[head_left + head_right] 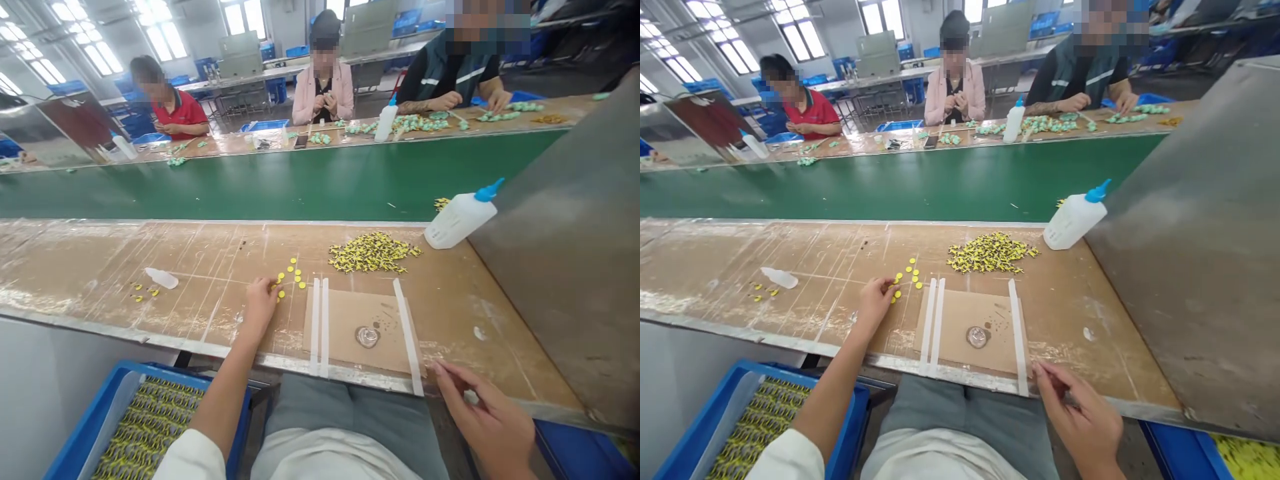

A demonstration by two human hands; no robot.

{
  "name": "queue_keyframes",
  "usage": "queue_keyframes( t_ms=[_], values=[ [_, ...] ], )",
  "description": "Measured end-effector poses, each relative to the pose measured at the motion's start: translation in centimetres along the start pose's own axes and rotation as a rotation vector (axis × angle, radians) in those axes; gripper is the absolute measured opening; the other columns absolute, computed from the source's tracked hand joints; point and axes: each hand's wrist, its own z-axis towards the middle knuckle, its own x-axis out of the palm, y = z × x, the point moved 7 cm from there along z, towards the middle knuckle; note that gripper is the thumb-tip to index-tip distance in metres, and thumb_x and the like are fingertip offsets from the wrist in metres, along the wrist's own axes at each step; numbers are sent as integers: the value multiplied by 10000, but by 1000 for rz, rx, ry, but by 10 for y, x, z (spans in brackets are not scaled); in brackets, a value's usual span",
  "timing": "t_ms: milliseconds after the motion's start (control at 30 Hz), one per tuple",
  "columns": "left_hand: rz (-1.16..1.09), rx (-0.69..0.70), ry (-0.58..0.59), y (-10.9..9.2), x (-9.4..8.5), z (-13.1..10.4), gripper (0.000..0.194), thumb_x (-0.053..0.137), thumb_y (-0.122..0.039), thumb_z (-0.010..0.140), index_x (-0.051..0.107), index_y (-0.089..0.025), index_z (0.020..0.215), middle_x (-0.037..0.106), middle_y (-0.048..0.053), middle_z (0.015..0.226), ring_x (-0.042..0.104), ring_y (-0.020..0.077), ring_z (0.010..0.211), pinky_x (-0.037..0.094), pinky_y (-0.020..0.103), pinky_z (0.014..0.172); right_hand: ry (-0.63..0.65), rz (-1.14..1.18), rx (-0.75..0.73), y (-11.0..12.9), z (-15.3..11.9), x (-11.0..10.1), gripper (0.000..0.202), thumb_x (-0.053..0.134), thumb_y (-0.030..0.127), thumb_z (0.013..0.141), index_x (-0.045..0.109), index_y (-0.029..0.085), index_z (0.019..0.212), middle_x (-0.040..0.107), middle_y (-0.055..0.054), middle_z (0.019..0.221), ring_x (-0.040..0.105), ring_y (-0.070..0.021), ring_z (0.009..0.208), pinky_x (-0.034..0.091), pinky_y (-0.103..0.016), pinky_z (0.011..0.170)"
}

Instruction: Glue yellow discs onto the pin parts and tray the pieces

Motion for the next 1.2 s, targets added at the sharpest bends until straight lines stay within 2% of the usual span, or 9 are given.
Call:
queue_keyframes(
  t_ms=[167, 233, 433, 667, 867, 967, 1033, 1100, 1200],
  values=[
    [-19, -96, 39, 3, -6, 4, 192, 730, -249, 794, 772, -175, 966, 761, 76, 909, 713, 226, 807, 541, 362, 835, 150, 57, 210, -41, 49, 34, 404, 579, 586, 951, 760, 225, 936, 754, -40, 786, 704, -233, 631, 546, -338, 597],
    [-28, -138, 47, 5, -8, 7, 212, 755, -272, 759, 770, -179, 949, 762, 66, 871, 721, 232, 802, 545, 359, 821, 233, 77, 272, -56, 80, 61, 393, 561, 559, 936, 753, 222, 998, 768, -62, 873, 717, -252, 707, 563, -367, 675],
    [-75, -249, 29, 15, -9, 17, 356, 814, -313, 646, 744, -147, 953, 763, 87, 867, 734, 262, 802, 566, 391, 806, 254, 32, 265, -85, 149, 123, 318, 723, 442, 830, 733, 177, 1007, 750, -116, 1009, 700, -300, 878, 554, -424, 826],
    [-228, -295, 55, 18, -4, 24, 456, 866, -275, 530, 733, -126, 939, 731, 68, 801, 711, 227, 740, 597, 375, 746, 273, 56, 224, -94, 144, 135, 266, 712, 441, 860, 752, 191, 940, 724, -106, 989, 673, -290, 902, 529, -404, 811],
    [-399, -254, 98, -7, -14, 17, 475, 862, -263, 585, 740, -105, 1015, 759, 98, 879, 714, 198, 774, 607, 368, 793, 301, 134, 251, -114, 140, 137, 436, 704, 505, 804, 745, 170, 1079, 715, -90, 921, 623, -238, 697, 487, -366, 660],
    [-450, -184, 149, -39, -26, -26, 382, 854, -302, 671, 771, -149, 1010, 771, 91, 911, 707, 200, 821, 587, 339, 800, 324, 170, 259, -118, 141, 139, 426, 719, 538, 781, 770, 171, 992, 701, -72, 839, 598, -213, 630, 479, -353, 621],
    [-485, -102, 306, -69, -24, -74, 249, 854, -306, 721, 798, -187, 932, 764, 64, 811, 686, 191, 739, 564, 313, 732, 321, 182, 270, -119, 141, 137, 442, 727, 557, 774, 779, 170, 980, 698, -63, 815, 595, -203, 609, 483, -345, 605],
    [-579, -32, 638, -99, -7, -135, 122, 807, -316, 810, 808, -224, 890, 774, 64, 812, 693, 198, 741, 555, 316, 730, 304, 181, 272, -117, 140, 135, 446, 732, 564, 774, 789, 177, 987, 703, -60, 835, 607, -203, 625, 492, -347, 620],
    [-749, 105, 1184, -135, 16, -224, 183, 765, -430, 847, 817, -261, 799, 750, 72, 752, 700, 232, 732, 556, 351, 720, 282, 175, 265, -112, 140, 131, 417, 737, 548, 789, 803, 193, 998, 712, -52, 825, 624, -208, 647, 499, -347, 644]
  ],
)
